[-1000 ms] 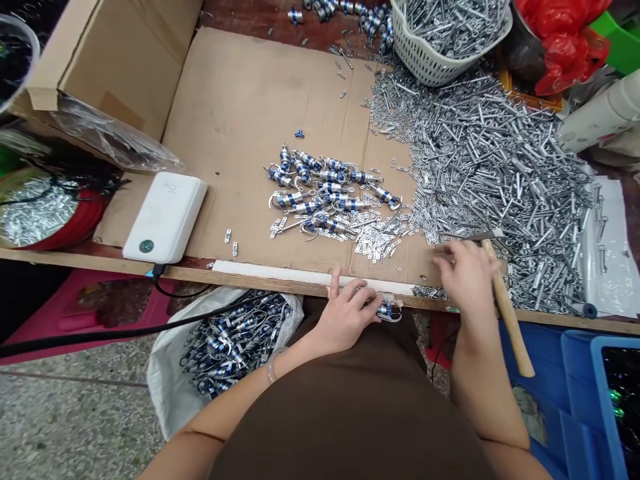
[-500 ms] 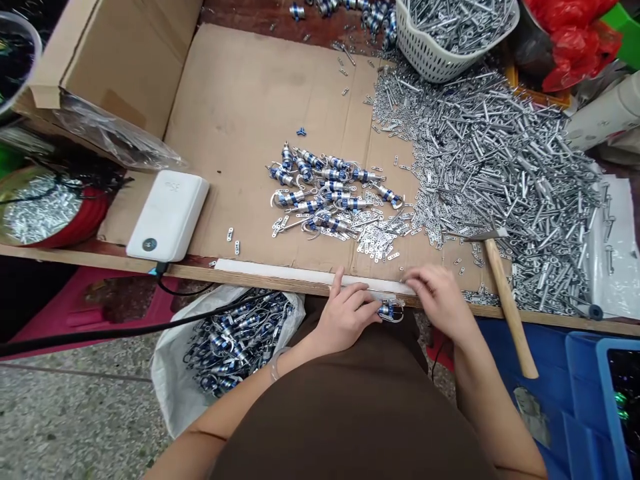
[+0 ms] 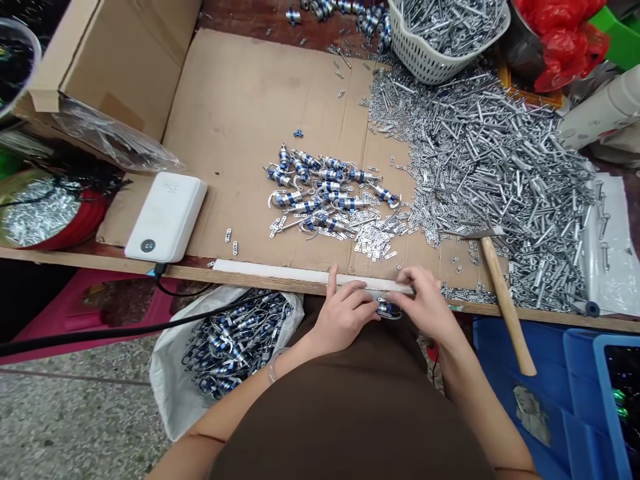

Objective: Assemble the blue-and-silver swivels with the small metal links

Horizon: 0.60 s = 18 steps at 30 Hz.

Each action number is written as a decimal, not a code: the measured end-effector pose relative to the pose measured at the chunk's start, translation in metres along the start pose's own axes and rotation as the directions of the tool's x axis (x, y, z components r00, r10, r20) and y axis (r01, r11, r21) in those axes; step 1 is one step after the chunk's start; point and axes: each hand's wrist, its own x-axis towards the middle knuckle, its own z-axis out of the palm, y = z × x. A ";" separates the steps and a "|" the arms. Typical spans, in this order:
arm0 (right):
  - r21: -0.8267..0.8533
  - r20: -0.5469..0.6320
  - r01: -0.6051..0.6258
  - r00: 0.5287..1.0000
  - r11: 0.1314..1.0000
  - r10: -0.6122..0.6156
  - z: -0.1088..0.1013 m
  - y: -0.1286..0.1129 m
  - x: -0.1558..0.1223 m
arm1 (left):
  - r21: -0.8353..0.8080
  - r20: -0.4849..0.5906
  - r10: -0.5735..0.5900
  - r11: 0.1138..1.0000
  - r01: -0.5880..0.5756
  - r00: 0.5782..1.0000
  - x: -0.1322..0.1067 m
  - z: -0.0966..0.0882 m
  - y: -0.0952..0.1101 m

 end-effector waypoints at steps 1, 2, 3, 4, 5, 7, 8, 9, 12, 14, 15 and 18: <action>0.022 -0.094 -0.033 0.995 0.999 0.035 -0.005 0.007 0.002 | -0.004 0.005 -0.003 1.000 0.003 1.000 0.000 0.000 0.000; 0.011 -0.226 -0.087 0.970 0.996 0.087 -0.012 0.016 0.005 | -0.009 0.006 -0.005 1.000 0.005 1.000 -0.001 0.000 0.000; -0.027 -0.380 -0.169 0.914 0.985 0.146 -0.020 0.027 0.007 | -0.014 0.002 -0.003 1.000 0.003 1.000 -0.001 0.000 0.000; -0.082 -0.523 -0.272 0.830 0.959 0.191 -0.027 0.038 0.010 | -0.019 -0.007 0.000 1.000 0.000 1.000 -0.001 0.001 0.000; -0.137 -0.634 -0.386 0.742 0.912 0.219 -0.035 0.049 0.013 | -0.023 -0.020 0.004 1.000 -0.005 1.000 -0.001 0.001 0.000; -0.204 -0.722 -0.527 0.650 0.825 0.237 -0.049 0.070 0.017 | -0.025 -0.042 0.015 1.000 -0.016 0.999 -0.001 0.001 0.000; -0.224 -0.721 -0.542 0.651 0.810 0.236 -0.055 0.079 0.019 | -0.023 -0.048 0.020 1.000 -0.021 0.999 0.000 0.001 0.000; -0.241 -0.709 -0.532 0.668 0.812 0.227 -0.059 0.086 0.022 | -0.021 -0.049 0.022 1.000 -0.023 0.999 0.000 0.001 0.000; -0.292 -0.688 -0.476 0.708 0.830 0.164 -0.065 0.098 0.028 | -0.012 -0.039 0.015 1.000 -0.016 0.999 0.000 0.000 0.000; -0.318 -0.669 -0.457 0.729 0.831 0.145 -0.066 0.097 0.029 | -0.004 -0.030 0.007 1.000 -0.007 1.000 0.000 0.000 0.000; -0.327 -0.657 -0.442 0.742 0.836 0.135 -0.066 0.093 0.027 | 0.000 -0.026 0.004 1.000 -0.004 1.000 0.000 0.000 0.000; -0.355 -0.617 -0.328 0.786 0.875 0.044 -0.058 0.068 0.010 | 0.002 -0.018 0.001 1.000 -0.001 1.000 0.000 0.000 0.000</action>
